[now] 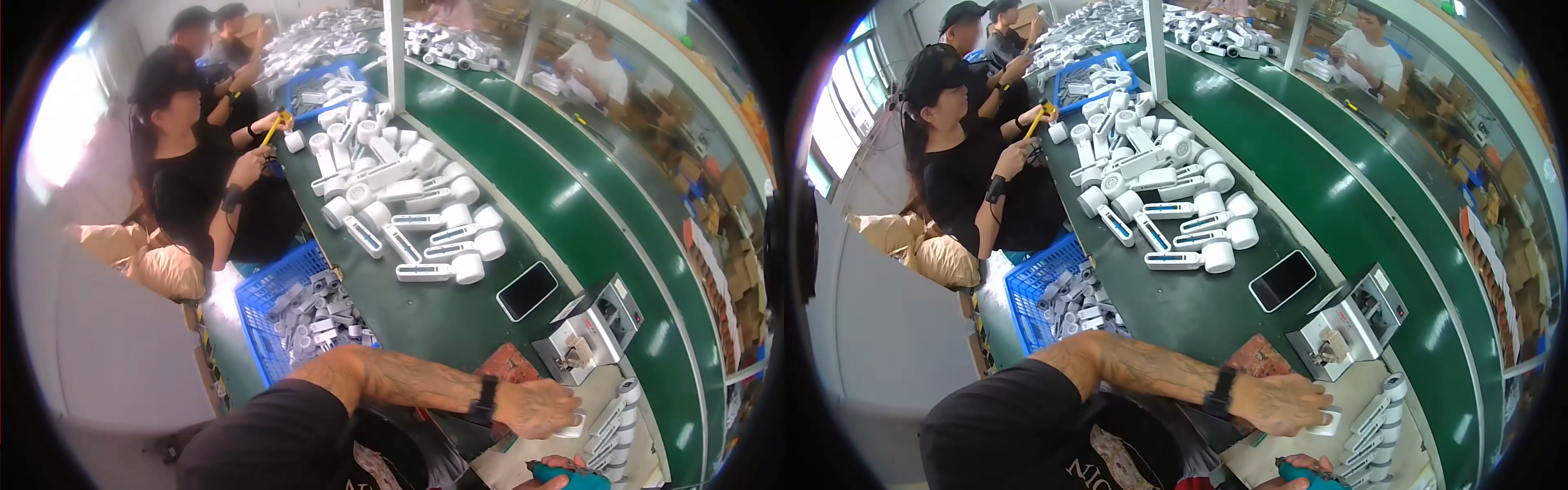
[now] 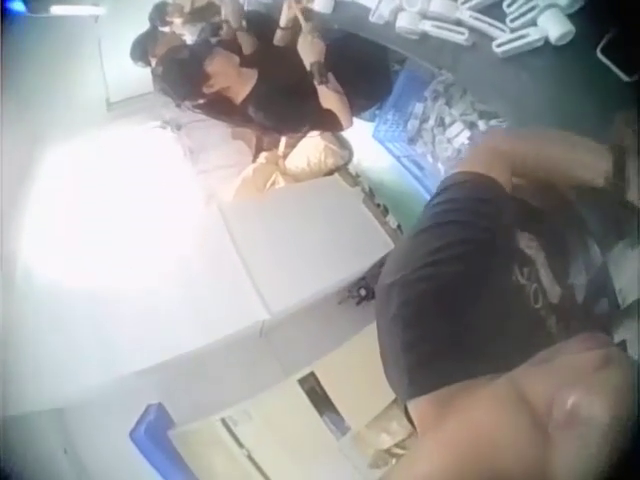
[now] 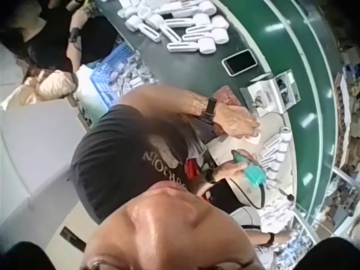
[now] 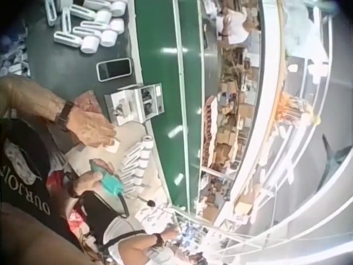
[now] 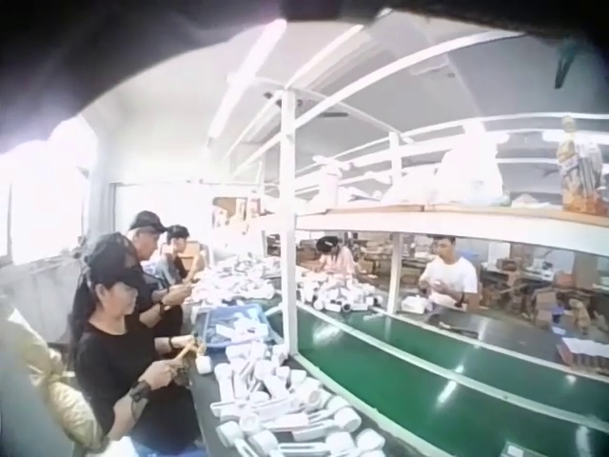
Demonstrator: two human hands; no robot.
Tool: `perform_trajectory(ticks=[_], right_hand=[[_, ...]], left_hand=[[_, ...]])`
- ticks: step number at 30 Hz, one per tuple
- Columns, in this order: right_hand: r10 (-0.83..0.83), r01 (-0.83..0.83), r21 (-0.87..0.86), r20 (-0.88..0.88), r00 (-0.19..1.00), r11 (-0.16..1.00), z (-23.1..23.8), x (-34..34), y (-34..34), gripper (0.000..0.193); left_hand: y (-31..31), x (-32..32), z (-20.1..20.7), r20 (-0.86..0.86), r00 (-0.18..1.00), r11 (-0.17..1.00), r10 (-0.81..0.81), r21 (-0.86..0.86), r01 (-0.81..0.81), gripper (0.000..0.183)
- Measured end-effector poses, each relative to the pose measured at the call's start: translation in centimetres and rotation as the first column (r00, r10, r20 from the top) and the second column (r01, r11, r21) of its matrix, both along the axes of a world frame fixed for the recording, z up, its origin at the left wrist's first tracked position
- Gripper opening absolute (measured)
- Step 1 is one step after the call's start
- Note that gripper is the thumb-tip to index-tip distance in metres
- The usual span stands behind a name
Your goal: The person picks up a fan component, fits it into another part, and uses a power screwdriver to secure the assembly. They then use a manual screwdriver to adjust the casing before placing the finished unit on the workbench.
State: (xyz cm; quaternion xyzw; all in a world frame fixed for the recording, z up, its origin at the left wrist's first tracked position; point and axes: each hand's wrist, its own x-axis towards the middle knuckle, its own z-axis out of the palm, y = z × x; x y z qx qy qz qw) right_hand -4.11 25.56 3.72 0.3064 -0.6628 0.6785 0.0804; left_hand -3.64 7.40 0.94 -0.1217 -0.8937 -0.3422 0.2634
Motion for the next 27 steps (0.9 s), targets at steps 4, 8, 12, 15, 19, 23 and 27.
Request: perform_trajectory(ticks=[4, 8, 12, 15, 19, 23, 27], right_hand=[[-0.041, 0.041, 0.017, 0.000, 0.999, 0.999, 1.0, 0.5, -1.5, 0.053], [-0.063, 0.104, -0.111, 0.326, 0.943, 0.988, -0.3, 0.3, -1.4, 0.072], [0.120, -0.076, -0.181, 0.243, 0.963, 0.980, 1.8, -0.6, -3.9, 0.063], [0.050, -0.013, -0.146, 0.254, 0.966, 0.989, 3.5, -1.0, -4.8, 0.067], [0.118, -0.069, -0.187, 0.264, 0.957, 0.980, 4.1, -2.0, -5.7, 0.074], [0.220, -0.187, -0.221, 0.135, 0.966, 0.957, 4.3, -5.0, -9.6, 0.066], [0.189, -0.174, -0.156, 0.088, 0.978, 0.972, 4.6, -7.9, -14.0, 0.052]], left_hand=[[-2.6, 3.2, -1.9, -0.148, 0.989, 0.995, 0.017, -0.099, -0.032, 0.038], [-5.1, 5.4, 2.8, -0.039, 0.988, 0.972, 0.150, -0.177, -0.155, 0.029], [-5.9, 5.5, 0.5, -0.067, 0.977, 0.978, 0.200, -0.050, -0.204, 0.044], [-6.0, 5.1, 0.5, 0.076, 0.993, 0.996, 0.092, -0.027, -0.090, 0.045], [-6.4, 4.7, 0.8, 0.122, 0.992, 0.999, 0.042, -0.032, -0.039, 0.040], [-7.1, 3.8, 0.4, 0.221, 0.974, 0.997, -0.058, -0.032, 0.067, 0.038], [-6.8, 4.2, -0.8, 0.123, 0.990, 0.996, -0.068, -0.056, 0.075, 0.041]])
